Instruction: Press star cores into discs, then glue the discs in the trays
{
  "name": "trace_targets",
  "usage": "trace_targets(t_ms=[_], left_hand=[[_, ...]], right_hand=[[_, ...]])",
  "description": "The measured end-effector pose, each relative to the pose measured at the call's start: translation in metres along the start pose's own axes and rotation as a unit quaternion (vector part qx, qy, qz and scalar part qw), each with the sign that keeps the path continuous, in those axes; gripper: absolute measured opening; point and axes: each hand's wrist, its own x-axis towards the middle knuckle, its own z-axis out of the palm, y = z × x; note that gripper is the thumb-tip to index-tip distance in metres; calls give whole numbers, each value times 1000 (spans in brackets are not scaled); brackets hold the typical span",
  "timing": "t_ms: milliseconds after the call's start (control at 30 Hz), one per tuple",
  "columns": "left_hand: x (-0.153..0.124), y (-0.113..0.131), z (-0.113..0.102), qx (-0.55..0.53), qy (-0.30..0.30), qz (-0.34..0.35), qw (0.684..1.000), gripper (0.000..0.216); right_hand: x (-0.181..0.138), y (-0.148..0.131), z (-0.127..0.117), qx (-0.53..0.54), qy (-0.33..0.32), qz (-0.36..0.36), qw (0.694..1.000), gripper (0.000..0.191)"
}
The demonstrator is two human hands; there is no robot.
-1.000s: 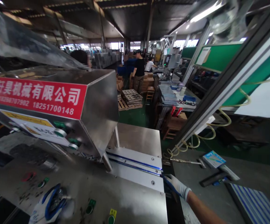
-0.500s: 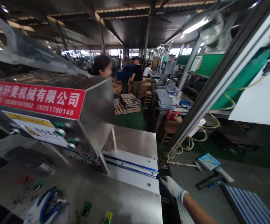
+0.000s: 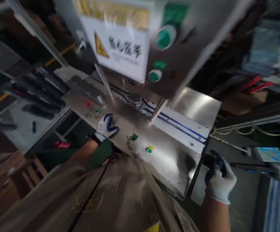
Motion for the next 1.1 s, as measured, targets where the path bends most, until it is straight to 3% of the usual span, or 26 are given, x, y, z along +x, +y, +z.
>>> trace_targets(t_ms=[67,167,233,367,467,600,733,833,1100], left_hand=[[5,-16,2,-12,-29,20,999,84],[13,-34,1,-29,-72,52,996,84],[19,-41,-1,-34,-98,74,992,84],[36,-52,-4,-52,-122,135,982,82],[45,-59,-4,-72,-153,171,971,79],[51,-65,-3,-85,-183,192,960,78],[52,-65,-4,-83,-195,197,957,76],[52,-64,-7,-78,-198,198,957,75],[53,-64,-7,-79,-194,199,957,80]], right_hand=[[-23,-38,29,35,-19,-14,999,39],[-59,-96,97,73,-175,-14,982,33],[-78,-131,151,85,-244,-17,966,32],[-96,-188,244,-19,-249,-102,963,18],[-103,-213,285,-141,-241,-153,948,17],[-110,-221,312,-269,-226,-263,899,25],[-110,-217,322,-304,-236,-323,865,40],[-109,-216,323,-293,-235,-327,867,44],[-113,-205,326,-220,-213,-304,902,26]])
